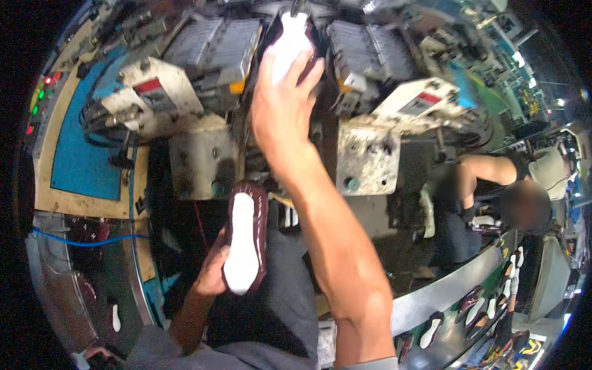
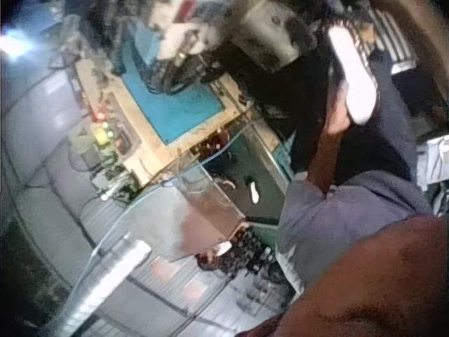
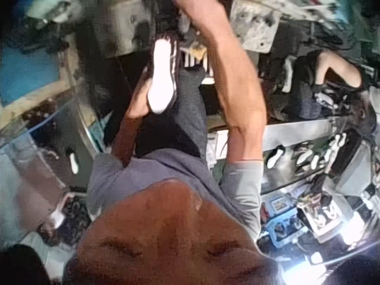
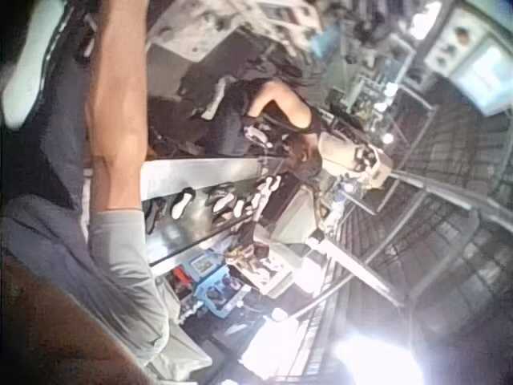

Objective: Operating a shoe-lasting machine and preparing shoe components on a production line.

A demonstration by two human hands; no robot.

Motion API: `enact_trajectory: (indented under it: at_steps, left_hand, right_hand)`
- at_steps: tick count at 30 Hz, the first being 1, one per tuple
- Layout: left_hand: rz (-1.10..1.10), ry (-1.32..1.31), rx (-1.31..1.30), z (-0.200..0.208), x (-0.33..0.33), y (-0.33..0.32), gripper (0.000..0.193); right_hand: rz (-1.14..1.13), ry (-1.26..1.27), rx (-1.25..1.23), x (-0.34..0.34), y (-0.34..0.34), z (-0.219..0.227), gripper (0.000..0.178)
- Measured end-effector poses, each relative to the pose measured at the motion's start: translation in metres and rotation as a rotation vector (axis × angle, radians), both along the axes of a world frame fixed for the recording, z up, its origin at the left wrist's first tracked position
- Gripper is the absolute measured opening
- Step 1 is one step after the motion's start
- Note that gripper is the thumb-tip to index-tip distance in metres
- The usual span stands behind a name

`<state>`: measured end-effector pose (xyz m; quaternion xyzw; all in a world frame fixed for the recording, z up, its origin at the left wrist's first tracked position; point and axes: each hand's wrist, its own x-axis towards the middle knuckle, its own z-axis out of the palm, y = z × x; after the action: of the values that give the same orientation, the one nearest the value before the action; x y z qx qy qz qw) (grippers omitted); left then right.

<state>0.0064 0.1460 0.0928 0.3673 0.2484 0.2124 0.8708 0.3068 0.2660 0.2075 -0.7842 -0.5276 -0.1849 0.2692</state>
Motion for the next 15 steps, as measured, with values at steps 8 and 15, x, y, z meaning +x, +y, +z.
enact_trajectory:
  at_steps: [8, 15]
  left_hand:
    - [0.040, -0.070, 0.036, 0.007, 0.007, -0.010, 0.088]
    - [-0.060, -0.220, -0.148, 0.026, -0.021, -0.033, 0.087]
  right_hand:
    - [0.026, -0.056, -0.016, 0.012, -0.005, 0.009, 0.064]
    - [0.564, 1.640, 0.016, -0.087, -0.188, -0.028, 0.075]
